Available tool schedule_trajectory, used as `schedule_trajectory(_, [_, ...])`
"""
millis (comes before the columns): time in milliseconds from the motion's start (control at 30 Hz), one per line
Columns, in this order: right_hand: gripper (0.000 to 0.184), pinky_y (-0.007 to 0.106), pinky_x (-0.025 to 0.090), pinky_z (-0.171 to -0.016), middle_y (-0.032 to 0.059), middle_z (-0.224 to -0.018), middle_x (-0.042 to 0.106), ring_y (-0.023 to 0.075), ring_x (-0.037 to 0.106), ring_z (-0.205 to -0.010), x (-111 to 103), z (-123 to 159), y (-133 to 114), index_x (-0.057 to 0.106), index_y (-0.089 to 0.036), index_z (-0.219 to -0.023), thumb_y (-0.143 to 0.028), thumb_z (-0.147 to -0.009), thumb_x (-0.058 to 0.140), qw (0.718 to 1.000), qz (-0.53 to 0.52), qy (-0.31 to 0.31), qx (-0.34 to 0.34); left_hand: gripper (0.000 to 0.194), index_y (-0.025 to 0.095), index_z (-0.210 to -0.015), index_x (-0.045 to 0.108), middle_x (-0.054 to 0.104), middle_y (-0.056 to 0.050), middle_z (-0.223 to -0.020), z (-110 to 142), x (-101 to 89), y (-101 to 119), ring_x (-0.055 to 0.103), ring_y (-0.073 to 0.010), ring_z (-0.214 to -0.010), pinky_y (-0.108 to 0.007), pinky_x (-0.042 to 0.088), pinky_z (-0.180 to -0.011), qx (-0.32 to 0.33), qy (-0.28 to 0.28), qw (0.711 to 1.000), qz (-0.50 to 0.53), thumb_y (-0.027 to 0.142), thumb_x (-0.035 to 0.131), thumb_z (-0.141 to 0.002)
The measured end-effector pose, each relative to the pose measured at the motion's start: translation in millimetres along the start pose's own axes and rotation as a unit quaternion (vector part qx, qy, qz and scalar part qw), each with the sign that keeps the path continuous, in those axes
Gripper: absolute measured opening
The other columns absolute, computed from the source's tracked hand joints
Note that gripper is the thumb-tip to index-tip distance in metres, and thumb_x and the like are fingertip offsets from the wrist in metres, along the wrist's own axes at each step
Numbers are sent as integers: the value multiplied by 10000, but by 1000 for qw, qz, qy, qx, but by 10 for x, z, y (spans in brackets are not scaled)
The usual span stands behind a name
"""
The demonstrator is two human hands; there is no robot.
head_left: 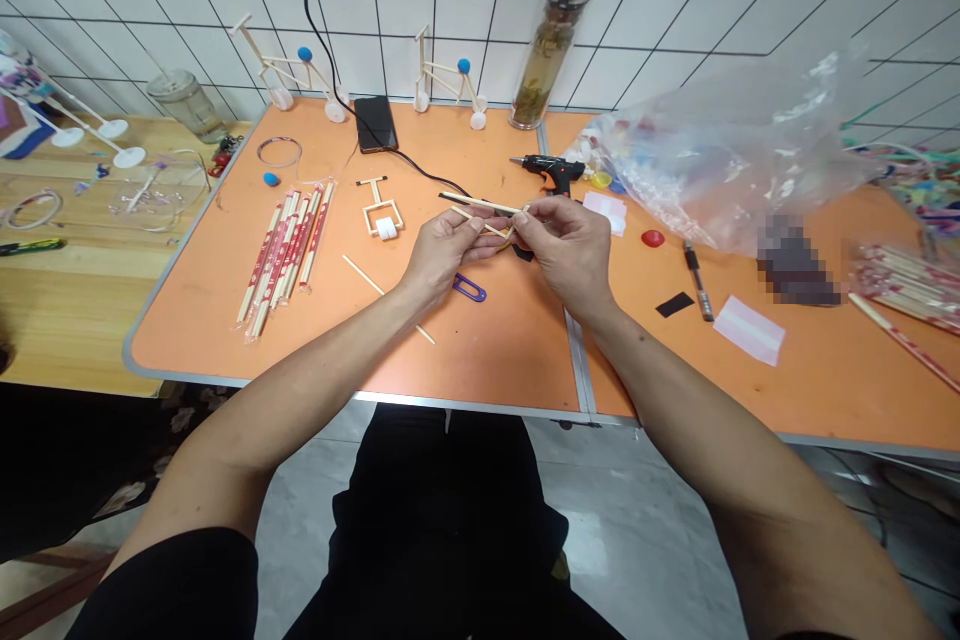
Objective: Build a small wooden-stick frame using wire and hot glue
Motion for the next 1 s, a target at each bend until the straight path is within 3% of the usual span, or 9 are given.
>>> schedule_trajectory(133, [248, 335, 511, -635, -2, -784, 748, 171, 651, -668, -1, 5, -14, 784, -265, -851, -479, -916, 892, 1000, -3, 4, 2, 225, 184, -1163, 769, 918, -135, -1277, 1, -3, 1, 911, -256, -1168, -370, 720, -1084, 5, -8, 1000, 0, 364, 868, -1070])
schedule_trajectory(433, [281, 351, 519, -656, 4, -800, 748, 189, 656, -697, 1, 0, 1, 776, -275, -862, -530, -917, 880, 1000, 9, 0, 5, 181, 185, -1149, 779, 917, -135, -1275, 4, 3, -3, 911, -258, -1163, -395, 711, -1109, -4, 3, 1000, 2, 335, 853, -1082])
schedule_trajectory(567, [249, 352, 518, -667, 5, -802, 746, 183, 651, -693, 4, 0, -7, 777, -271, -860, -496, -911, 871, 1000, 4, 0, 7, 116, 183, -1159, 767, 921, -123, -1266, -2, -4, -12, 911, -230, -1145, -333, 719, -1043, -3, -1, 1000, 0, 291, 786, -1120])
schedule_trajectory(1000, [255, 333, 526, -656, -5, -809, 753, 162, 655, -680, -5, 2, 5, 784, -259, -866, -472, -946, 897, 1000, 1, -3, 0, 220, 183, -1155, 768, 917, -131, -1270, -14, -15, -23, 908, -242, -1161, -348, 721, -1064, -3, 1, 1000, 0, 366, 861, -1076])
Point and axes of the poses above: each hand's wrist, its own z-axis away from the middle knuckle, its own x-axis out of the palm, y = z × x, the point moved 4 cm from there along -z, towards the middle knuckle
